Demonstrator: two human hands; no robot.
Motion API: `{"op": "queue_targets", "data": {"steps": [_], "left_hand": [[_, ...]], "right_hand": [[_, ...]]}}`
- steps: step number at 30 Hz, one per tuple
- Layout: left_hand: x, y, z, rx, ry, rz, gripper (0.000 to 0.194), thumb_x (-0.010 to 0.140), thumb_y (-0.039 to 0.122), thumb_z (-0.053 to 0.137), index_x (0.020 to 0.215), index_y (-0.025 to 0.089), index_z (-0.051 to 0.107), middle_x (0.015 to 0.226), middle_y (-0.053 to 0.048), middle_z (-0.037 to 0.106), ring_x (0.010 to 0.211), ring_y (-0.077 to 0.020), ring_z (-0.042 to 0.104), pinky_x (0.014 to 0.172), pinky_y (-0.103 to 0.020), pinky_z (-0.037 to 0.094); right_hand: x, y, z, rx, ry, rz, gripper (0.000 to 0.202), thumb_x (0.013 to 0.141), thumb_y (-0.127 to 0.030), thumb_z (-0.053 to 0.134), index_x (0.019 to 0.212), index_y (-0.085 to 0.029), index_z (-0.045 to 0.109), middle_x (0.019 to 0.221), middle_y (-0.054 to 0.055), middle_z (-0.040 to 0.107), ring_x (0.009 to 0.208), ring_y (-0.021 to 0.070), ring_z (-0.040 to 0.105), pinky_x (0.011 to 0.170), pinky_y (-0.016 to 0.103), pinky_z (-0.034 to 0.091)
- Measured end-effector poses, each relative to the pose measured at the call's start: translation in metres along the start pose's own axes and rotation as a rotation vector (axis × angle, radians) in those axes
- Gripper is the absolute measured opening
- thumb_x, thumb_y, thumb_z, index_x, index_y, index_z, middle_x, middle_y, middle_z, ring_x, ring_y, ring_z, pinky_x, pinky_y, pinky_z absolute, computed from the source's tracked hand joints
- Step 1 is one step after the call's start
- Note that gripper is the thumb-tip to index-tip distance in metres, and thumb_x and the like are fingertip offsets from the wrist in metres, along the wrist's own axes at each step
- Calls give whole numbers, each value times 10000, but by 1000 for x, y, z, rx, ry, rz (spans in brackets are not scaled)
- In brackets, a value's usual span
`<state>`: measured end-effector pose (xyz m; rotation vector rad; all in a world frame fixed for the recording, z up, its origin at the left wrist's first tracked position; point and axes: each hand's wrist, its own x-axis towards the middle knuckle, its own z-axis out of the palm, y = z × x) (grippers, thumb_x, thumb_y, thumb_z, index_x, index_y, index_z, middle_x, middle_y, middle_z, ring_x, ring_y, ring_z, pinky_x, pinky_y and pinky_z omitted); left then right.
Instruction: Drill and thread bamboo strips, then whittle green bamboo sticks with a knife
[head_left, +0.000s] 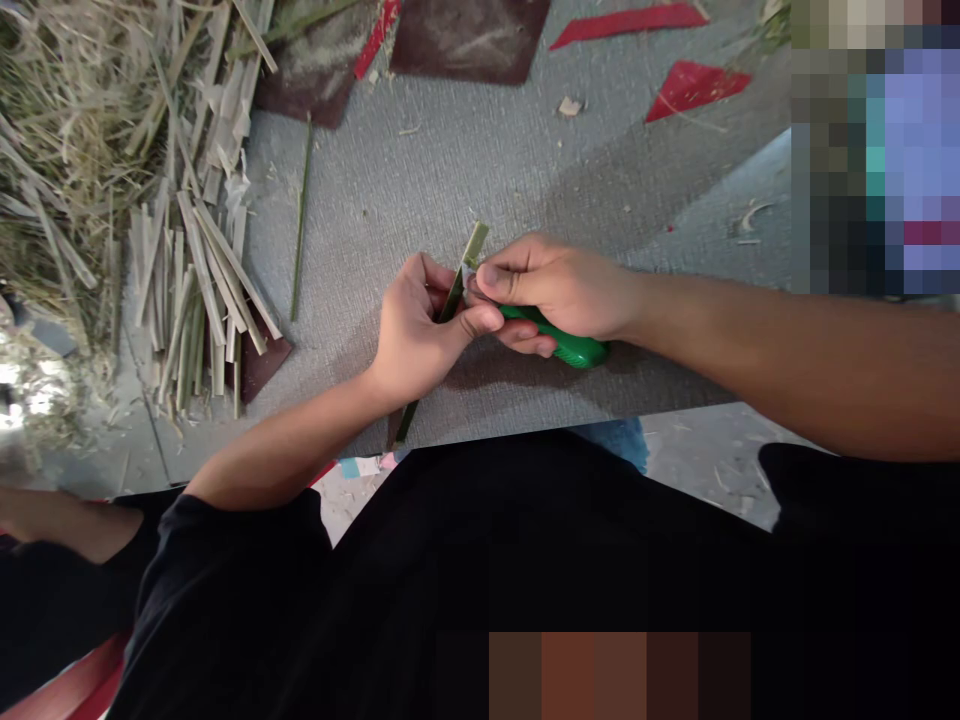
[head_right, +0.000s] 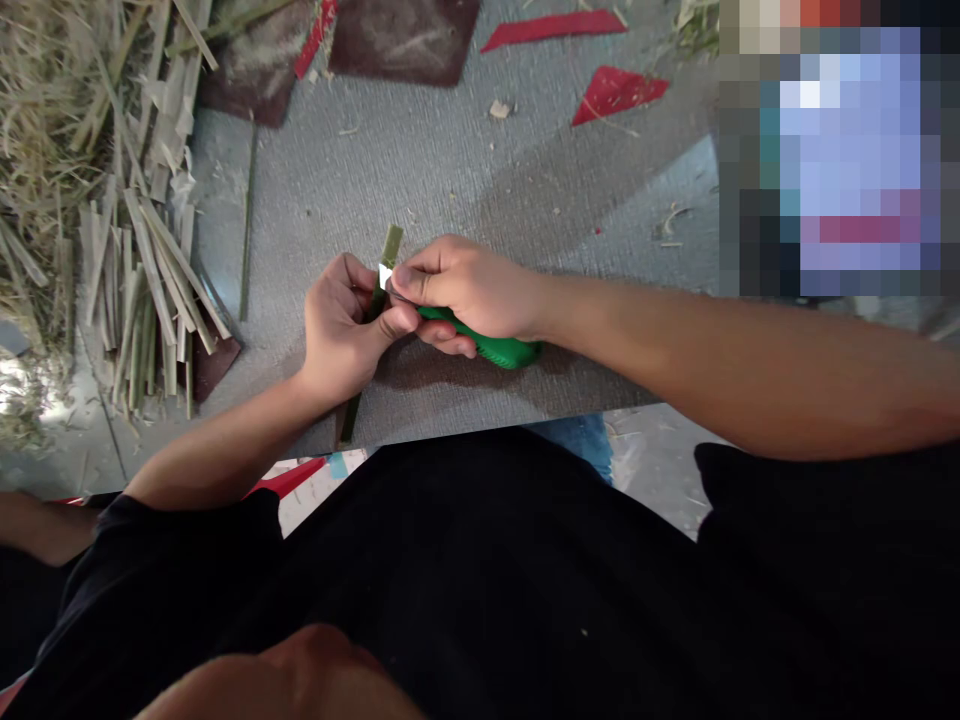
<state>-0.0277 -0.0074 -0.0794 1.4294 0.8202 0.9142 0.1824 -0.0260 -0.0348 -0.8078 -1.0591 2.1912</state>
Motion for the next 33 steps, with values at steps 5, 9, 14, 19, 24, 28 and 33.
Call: {"op": "queue_targets", "data": {"steps": [5, 9, 14, 19, 24, 28, 33], "left_hand": [[-1, 3, 2, -64, -23, -70, 893, 512, 737, 1118, 909, 253, 480, 673, 109, 547, 581, -67, 542, 511, -238, 359], [-2, 6, 5, -78, -13, -84, 908, 491, 753, 1110, 896, 253, 470, 660, 112, 564, 556, -58, 516, 497, -232, 350], [-2, 5, 4, -60, 33, -29, 825, 607, 766, 1071, 874, 249, 486, 619, 110, 521, 535, -65, 491, 480, -244, 351], [2, 5, 3, -6, 71, 1, 819, 608, 777, 1064, 859, 245, 495, 596, 119, 485, 530, -67, 500, 485, -246, 352], [0, 8, 6, -53, 20, -16, 870, 526, 795, 1072, 868, 242, 493, 627, 111, 551, 548, -64, 531, 504, -235, 375], [-3, 10, 9, -69, 32, -25, 877, 513, 769, 1094, 844, 240, 478, 617, 109, 546, 546, -67, 538, 500, -236, 371], [-4, 11, 10, -33, 100, -35, 824, 611, 788, 1063, 860, 241, 500, 606, 108, 532, 523, -63, 509, 479, -235, 342]], "right_hand": [[-3, -10, -6, -30, -95, 152, 569, 1156, -609, 720, 804, -176, 608, 553, -31, 479, 387, 92, 437, 352, 208, 347], [-3, -11, -6, -20, -111, 169, 567, 1152, -626, 719, 824, -176, 614, 560, -35, 482, 387, 93, 438, 354, 210, 344], [0, -3, 2, 9, 11, 45, 583, 1160, -640, 695, 817, -181, 584, 567, -46, 469, 383, 87, 435, 350, 200, 349], [4, 2, 4, 12, 74, -57, 548, 1179, -563, 689, 810, -174, 578, 560, -42, 492, 388, 86, 459, 359, 185, 389], [2, -4, -8, -17, -112, 99, 590, 1139, -645, 735, 810, -171, 611, 543, -47, 476, 366, 83, 427, 327, 187, 343], [0, -10, -10, -3, -152, 150, 620, 1123, -696, 735, 813, -174, 611, 557, -42, 480, 372, 85, 428, 334, 194, 355], [1, -6, 3, 15, 29, 90, 574, 1190, -619, 648, 825, -183, 574, 560, -47, 462, 380, 84, 429, 346, 187, 351]]}}
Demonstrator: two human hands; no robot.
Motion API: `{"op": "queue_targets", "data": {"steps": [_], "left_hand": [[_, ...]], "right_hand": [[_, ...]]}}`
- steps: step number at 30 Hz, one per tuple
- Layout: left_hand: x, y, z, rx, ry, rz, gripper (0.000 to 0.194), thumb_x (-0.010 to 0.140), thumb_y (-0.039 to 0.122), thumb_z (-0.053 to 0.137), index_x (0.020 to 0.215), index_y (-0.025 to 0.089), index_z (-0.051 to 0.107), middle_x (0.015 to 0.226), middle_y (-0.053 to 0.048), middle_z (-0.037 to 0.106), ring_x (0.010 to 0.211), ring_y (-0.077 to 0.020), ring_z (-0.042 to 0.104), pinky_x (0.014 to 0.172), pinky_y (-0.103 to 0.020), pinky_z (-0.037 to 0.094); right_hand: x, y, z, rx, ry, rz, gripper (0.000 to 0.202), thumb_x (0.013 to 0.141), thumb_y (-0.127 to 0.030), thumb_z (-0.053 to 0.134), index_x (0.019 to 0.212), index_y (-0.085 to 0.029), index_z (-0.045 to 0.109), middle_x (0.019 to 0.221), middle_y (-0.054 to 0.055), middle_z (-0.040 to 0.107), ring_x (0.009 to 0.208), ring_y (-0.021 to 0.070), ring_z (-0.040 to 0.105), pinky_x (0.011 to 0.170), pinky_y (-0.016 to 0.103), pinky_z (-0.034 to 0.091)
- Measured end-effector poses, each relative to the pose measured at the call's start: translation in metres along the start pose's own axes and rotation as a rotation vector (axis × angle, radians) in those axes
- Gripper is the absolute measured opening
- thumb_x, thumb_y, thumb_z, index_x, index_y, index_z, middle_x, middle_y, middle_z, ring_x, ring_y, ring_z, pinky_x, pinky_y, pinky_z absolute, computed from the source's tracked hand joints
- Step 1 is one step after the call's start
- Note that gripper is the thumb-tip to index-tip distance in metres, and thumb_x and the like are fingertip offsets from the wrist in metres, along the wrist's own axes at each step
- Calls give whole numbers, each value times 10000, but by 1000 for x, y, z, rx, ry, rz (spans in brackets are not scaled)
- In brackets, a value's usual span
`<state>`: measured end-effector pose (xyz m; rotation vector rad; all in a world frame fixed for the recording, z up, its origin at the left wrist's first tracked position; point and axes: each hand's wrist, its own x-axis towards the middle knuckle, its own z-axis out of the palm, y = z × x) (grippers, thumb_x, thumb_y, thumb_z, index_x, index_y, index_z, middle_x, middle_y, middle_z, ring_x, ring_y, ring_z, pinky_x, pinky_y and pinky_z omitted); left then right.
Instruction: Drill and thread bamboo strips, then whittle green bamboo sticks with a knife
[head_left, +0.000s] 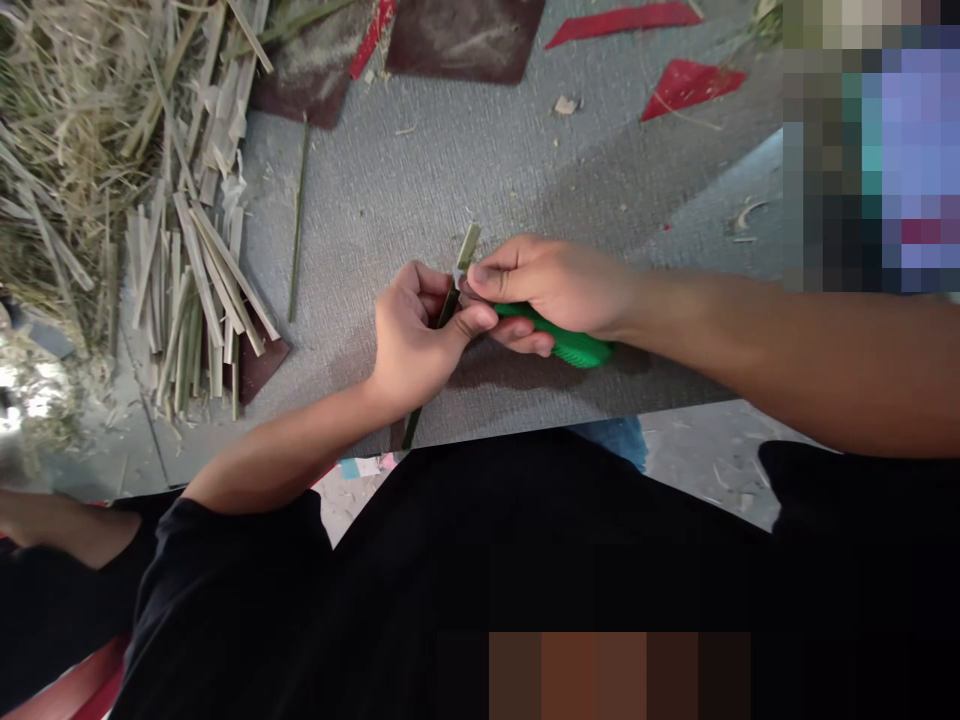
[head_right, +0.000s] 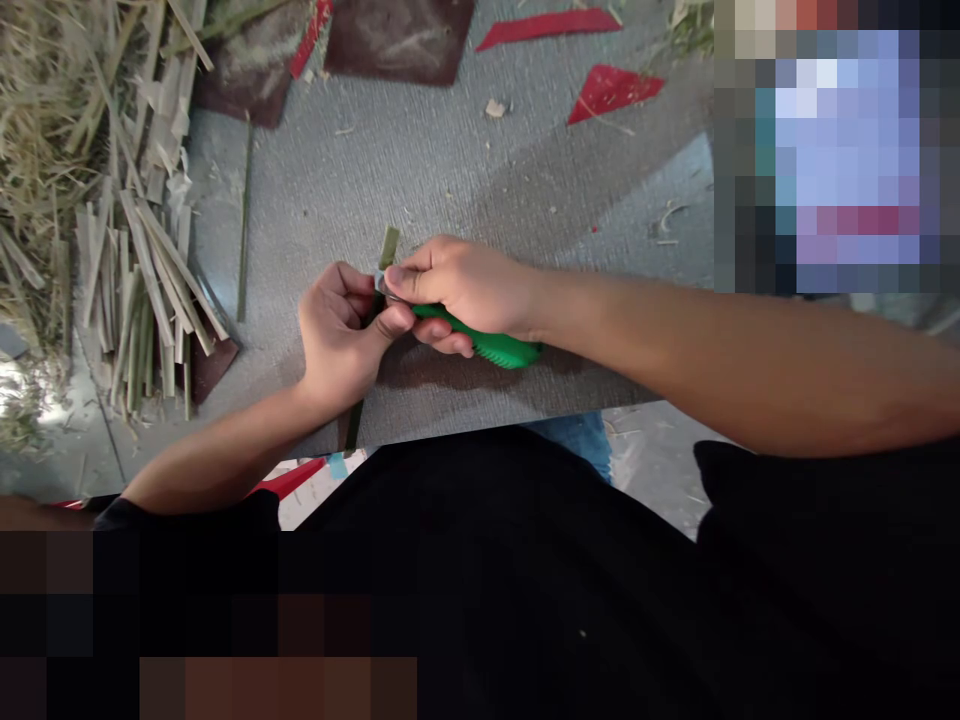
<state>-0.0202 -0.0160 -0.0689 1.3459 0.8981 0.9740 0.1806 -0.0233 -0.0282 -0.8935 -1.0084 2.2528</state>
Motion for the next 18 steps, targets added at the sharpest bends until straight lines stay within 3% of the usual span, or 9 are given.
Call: {"op": "queue_targets", "data": {"steps": [4, 11, 18], "left_hand": [[2, 0, 0, 13, 16, 12, 815, 628, 792, 1054, 858, 239, 501, 605, 111, 516, 512, -54, 482, 464, -228, 325], [-2, 2, -1, 24, -36, -18, 878, 501, 788, 1087, 869, 231, 517, 632, 110, 567, 543, -54, 523, 482, -219, 334], [-4, 1, 1, 18, -14, -3, 888, 515, 785, 1085, 865, 248, 470, 595, 137, 474, 510, -43, 450, 464, -228, 292]], "right_hand": [[1, 3, 1, 3, 62, -59, 564, 1198, -591, 650, 819, -184, 555, 564, -48, 466, 388, 81, 441, 360, 182, 375], [-6, -6, -15, -2, -181, 164, 497, 1222, -512, 642, 869, -163, 624, 593, -46, 489, 409, 66, 452, 392, 155, 381], [-11, -9, -6, -13, -107, 121, 503, 1204, -533, 672, 866, -167, 603, 612, -44, 469, 418, 65, 416, 386, 175, 356]]}}
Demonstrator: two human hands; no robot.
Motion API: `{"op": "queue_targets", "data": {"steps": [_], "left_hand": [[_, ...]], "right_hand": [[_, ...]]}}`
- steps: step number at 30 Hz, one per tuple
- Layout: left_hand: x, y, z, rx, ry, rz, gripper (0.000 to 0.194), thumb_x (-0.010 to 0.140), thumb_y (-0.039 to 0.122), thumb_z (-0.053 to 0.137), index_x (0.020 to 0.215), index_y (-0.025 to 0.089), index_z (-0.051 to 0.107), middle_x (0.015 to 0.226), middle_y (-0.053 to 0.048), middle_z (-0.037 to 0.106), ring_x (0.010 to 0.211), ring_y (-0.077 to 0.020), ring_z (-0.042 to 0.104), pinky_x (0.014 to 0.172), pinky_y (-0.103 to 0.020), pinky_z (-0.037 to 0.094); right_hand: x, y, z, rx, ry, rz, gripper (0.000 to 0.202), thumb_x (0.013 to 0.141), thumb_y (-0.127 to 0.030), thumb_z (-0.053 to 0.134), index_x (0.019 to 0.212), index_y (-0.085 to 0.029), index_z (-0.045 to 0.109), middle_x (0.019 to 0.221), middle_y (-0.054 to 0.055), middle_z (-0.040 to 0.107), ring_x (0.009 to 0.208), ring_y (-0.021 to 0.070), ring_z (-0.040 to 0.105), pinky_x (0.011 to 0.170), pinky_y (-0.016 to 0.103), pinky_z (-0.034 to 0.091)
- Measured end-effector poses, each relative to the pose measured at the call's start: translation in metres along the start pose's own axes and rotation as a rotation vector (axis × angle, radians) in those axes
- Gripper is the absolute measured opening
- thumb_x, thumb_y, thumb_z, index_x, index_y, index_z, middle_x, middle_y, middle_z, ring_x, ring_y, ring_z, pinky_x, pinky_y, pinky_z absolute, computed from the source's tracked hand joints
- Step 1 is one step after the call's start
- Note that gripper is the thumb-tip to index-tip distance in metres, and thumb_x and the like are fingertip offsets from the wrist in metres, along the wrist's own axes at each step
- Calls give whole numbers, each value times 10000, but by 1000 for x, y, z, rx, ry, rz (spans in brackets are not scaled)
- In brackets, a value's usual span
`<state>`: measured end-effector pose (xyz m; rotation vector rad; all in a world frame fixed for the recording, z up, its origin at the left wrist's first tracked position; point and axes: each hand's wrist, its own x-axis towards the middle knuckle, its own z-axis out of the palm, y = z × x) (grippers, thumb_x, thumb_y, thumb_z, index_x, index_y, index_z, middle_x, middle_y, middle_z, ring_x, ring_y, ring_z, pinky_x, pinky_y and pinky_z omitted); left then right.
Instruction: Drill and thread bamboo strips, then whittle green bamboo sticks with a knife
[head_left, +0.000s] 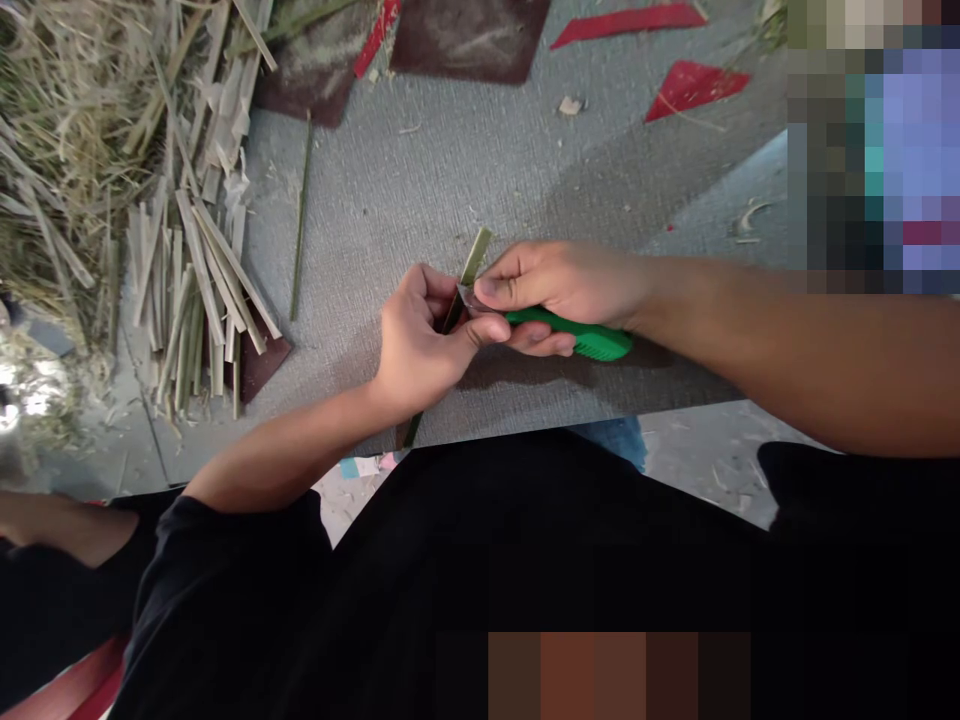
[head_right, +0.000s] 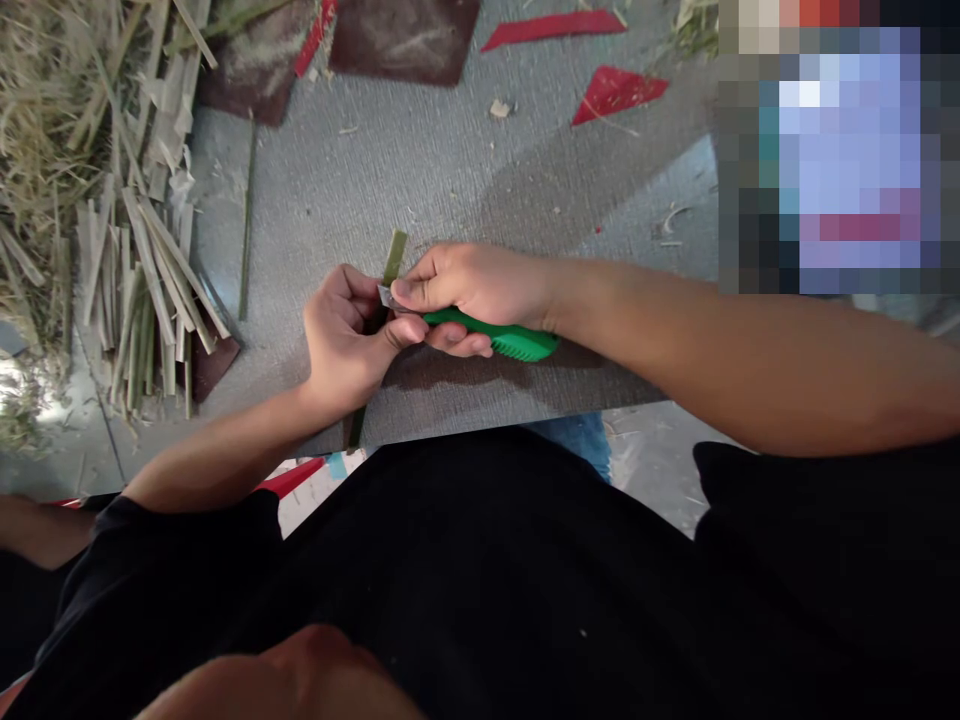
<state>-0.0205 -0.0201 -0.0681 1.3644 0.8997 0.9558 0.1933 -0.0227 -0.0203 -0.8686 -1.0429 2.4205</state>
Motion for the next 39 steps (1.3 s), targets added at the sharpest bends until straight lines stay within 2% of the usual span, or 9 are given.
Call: {"op": "queue_targets", "data": {"steps": [3, 6, 11, 14, 22, 27, 31, 35, 39], "left_hand": [[1, -1, -1, 49, 34, 9, 860, 571, 783, 1072, 850, 250, 458, 578, 137, 438, 502, -47, 437, 457, -236, 280], [2, -3, -2, 59, 42, 8, 831, 617, 793, 1052, 864, 247, 477, 597, 123, 479, 512, -51, 457, 463, -239, 295], [2, -3, -1, 12, -1, 7, 870, 543, 798, 1074, 896, 248, 499, 649, 111, 542, 547, -61, 515, 484, -244, 337], [1, -2, 0, 10, -5, 17, 871, 528, 799, 1076, 885, 245, 507, 644, 114, 514, 547, -64, 519, 485, -247, 348], [3, -6, -4, 76, 42, 46, 805, 636, 773, 1050, 885, 247, 494, 599, 126, 459, 524, -56, 465, 471, -239, 318], [4, -7, -5, 39, 1, 33, 841, 575, 777, 1069, 919, 241, 520, 642, 111, 566, 553, -61, 541, 492, -227, 358], [2, -5, -3, 6, -28, 60, 823, 589, 762, 1071, 942, 231, 551, 684, 94, 635, 571, -66, 588, 503, -219, 379], [-1, -3, -1, 5, -18, 74, 810, 605, 739, 1078, 915, 237, 524, 627, 119, 557, 528, -56, 535, 479, -217, 343], [-1, -4, -3, 46, 21, 25, 803, 621, 742, 1075, 890, 244, 505, 593, 126, 498, 500, -44, 440, 450, -227, 297]], "right_hand": [[7, 5, 1, 2, 54, -77, 540, 1184, -600, 677, 855, -179, 593, 600, -40, 472, 415, 82, 431, 363, 195, 346], [12, 8, -1, 14, 125, -145, 557, 1181, -605, 674, 830, -182, 583, 584, -41, 465, 403, 84, 424, 354, 200, 351], [5, 4, -4, 0, 4, -36, 536, 1211, -558, 638, 840, -174, 605, 580, -39, 463, 396, 79, 423, 354, 181, 340], [0, 1, -3, 5, 7, 5, 508, 1229, -504, 622, 849, -167, 601, 604, -38, 468, 413, 65, 421, 380, 161, 359], [11, 8, -3, 15, 100, -133, 513, 1229, -545, 605, 867, -182, 575, 611, -37, 475, 410, 80, 448, 366, 177, 383], [12, 9, -9, -14, 13, -74, 539, 1167, -588, 704, 837, -173, 608, 563, -36, 483, 366, 87, 430, 318, 202, 341], [12, 9, -14, -17, -30, 1, 537, 1192, -586, 654, 846, -177, 621, 554, -26, 488, 348, 96, 423, 306, 219, 335], [9, 8, -10, -17, -18, 11, 549, 1200, -592, 639, 836, -182, 613, 551, -30, 473, 364, 91, 428, 326, 210, 336], [6, 6, -4, -15, 53, -69, 495, 1213, -532, 641, 869, -177, 611, 609, -25, 507, 415, 85, 467, 370, 192, 377]]}}
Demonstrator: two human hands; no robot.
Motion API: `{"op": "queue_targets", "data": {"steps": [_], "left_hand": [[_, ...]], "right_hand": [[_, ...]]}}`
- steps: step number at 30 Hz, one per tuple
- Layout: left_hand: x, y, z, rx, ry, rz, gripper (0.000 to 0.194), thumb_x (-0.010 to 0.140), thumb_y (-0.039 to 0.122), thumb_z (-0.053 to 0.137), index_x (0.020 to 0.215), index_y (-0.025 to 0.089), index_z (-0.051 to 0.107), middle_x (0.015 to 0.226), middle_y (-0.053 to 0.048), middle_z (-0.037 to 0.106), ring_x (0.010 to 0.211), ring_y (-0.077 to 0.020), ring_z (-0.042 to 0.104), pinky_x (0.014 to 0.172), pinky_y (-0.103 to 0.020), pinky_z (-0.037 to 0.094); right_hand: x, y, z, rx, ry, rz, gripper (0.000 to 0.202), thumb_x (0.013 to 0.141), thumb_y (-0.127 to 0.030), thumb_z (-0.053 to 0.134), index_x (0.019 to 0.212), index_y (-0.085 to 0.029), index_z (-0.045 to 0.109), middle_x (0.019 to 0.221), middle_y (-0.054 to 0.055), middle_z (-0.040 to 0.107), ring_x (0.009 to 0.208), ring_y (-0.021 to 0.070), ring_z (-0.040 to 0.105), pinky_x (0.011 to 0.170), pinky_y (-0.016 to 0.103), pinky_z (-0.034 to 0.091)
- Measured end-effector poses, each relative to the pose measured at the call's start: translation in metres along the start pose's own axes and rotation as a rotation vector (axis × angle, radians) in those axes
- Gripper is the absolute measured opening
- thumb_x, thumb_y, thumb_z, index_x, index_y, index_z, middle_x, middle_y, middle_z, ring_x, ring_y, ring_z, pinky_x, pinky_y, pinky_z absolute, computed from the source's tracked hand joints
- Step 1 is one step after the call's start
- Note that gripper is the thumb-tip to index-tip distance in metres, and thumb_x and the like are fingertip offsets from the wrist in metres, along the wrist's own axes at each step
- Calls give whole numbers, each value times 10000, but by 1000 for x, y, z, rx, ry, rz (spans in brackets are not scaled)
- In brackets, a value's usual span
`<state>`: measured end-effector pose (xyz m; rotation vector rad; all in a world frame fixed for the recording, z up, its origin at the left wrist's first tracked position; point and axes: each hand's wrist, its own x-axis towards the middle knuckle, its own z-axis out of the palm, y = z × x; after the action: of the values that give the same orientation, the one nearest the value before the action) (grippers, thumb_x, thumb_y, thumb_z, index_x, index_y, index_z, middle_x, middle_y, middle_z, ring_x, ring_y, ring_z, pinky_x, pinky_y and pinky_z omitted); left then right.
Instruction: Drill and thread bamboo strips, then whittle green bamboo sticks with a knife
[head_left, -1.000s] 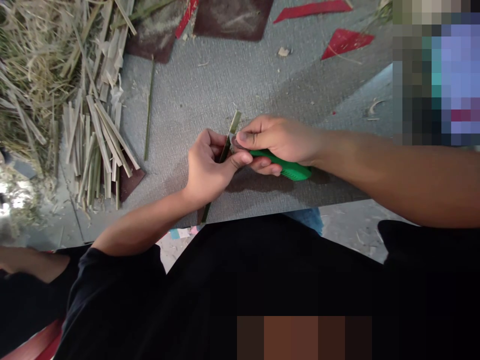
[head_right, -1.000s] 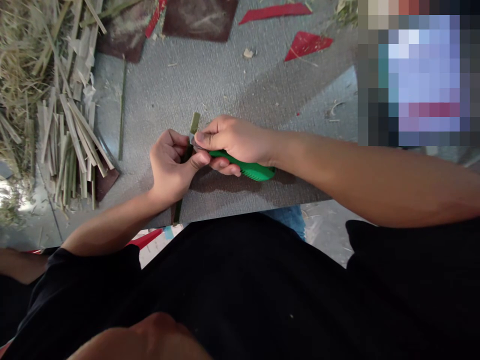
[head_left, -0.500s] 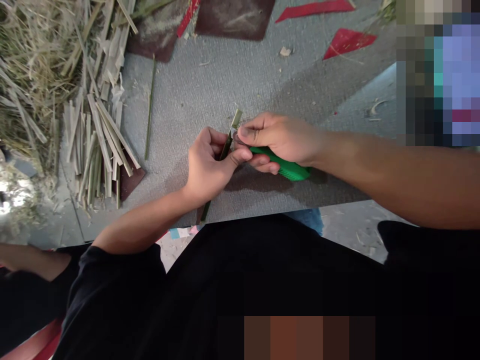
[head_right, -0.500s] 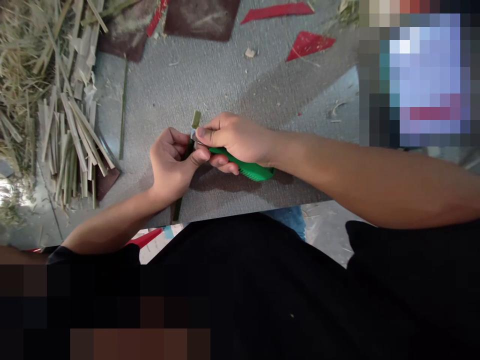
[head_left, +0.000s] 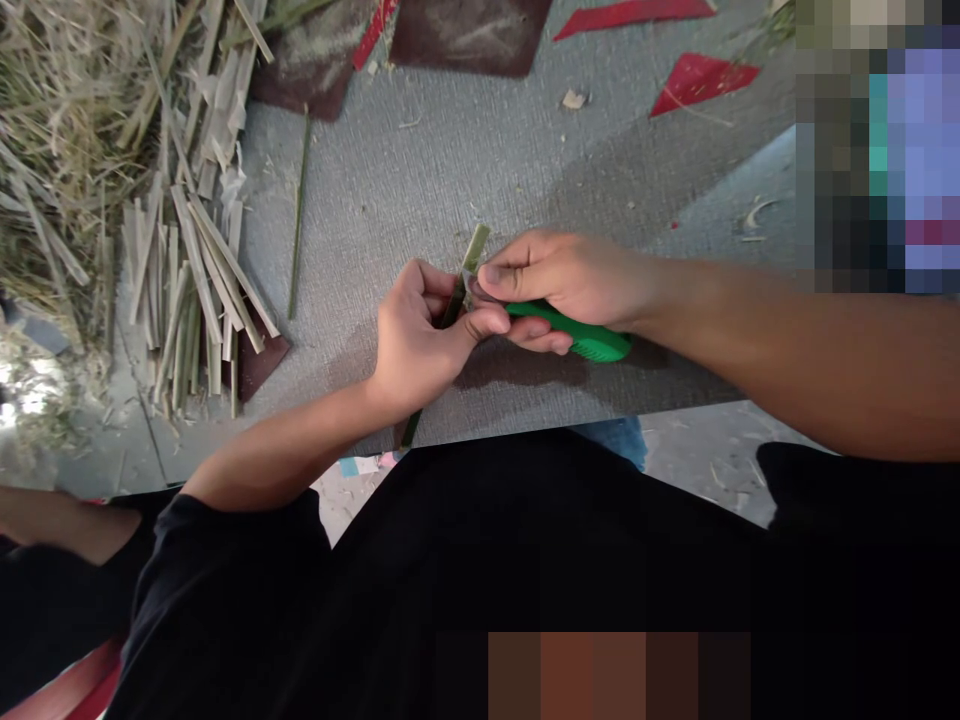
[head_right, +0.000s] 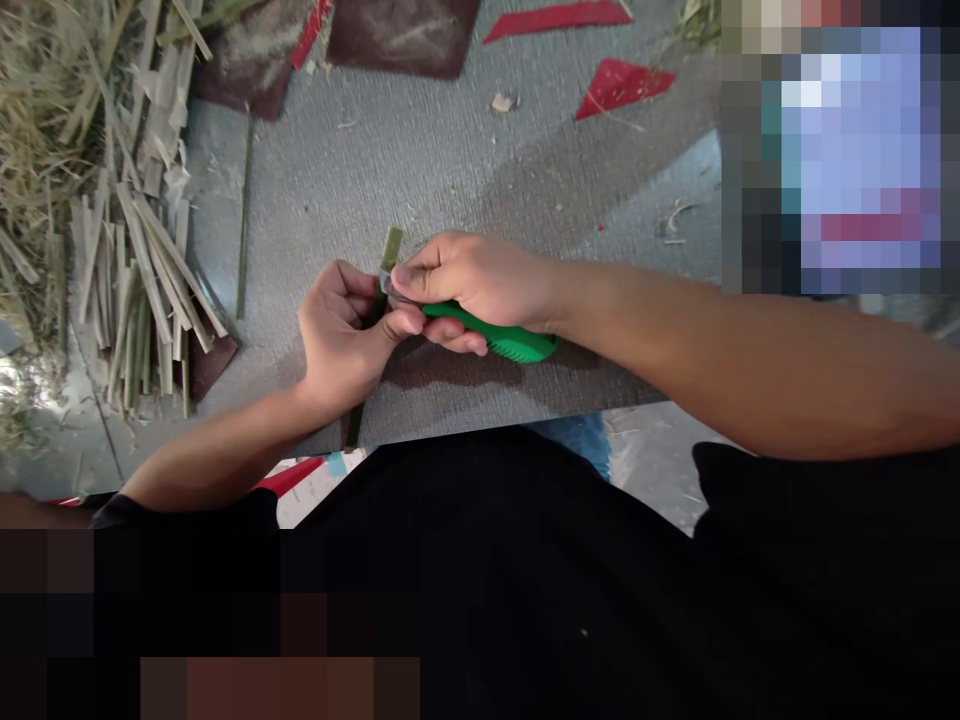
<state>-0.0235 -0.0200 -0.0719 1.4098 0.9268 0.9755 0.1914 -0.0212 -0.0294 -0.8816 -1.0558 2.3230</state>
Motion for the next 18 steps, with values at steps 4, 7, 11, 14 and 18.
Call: {"op": "queue_targets", "data": {"steps": [4, 7, 11, 14, 18], "left_hand": [[3, -1, -2, -29, -14, -26, 796, 632, 757, 1059, 893, 253, 502, 602, 107, 538, 507, -57, 458, 452, -240, 315], [4, -1, -2, -62, -45, -33, 816, 615, 774, 1056, 919, 250, 508, 644, 94, 603, 530, -65, 529, 473, -235, 344], [3, -1, -2, -79, -91, -43, 843, 588, 746, 1087, 949, 245, 514, 683, 87, 657, 560, -70, 587, 495, -227, 356], [2, -2, -3, -68, -93, -31, 827, 612, 726, 1092, 952, 248, 507, 669, 95, 639, 545, -65, 557, 488, -230, 332], [2, -3, -3, -55, -67, -23, 775, 686, 712, 1069, 950, 254, 503, 628, 110, 567, 510, -56, 476, 470, -244, 292]], "right_hand": [[1, 1, -1, -21, 66, -54, 500, 1205, -540, 658, 863, -181, 596, 645, -17, 540, 444, 86, 509, 392, 186, 414], [3, 3, -5, -39, 1, -25, 549, 1193, -595, 659, 838, -181, 602, 580, -27, 502, 399, 90, 473, 354, 199, 374], [3, 2, -7, -46, -116, 30, 552, 1174, -604, 692, 830, -181, 612, 560, -30, 503, 380, 97, 466, 340, 209, 372], [1, -1, -6, -52, -92, 32, 528, 1182, -573, 687, 838, -179, 615, 574, -21, 510, 391, 102, 472, 340, 220, 372], [-2, -5, -5, -88, 48, -34, 475, 1213, -469, 633, 838, -180, 608, 605, -4, 544, 420, 107, 500, 363, 229, 388]]}}
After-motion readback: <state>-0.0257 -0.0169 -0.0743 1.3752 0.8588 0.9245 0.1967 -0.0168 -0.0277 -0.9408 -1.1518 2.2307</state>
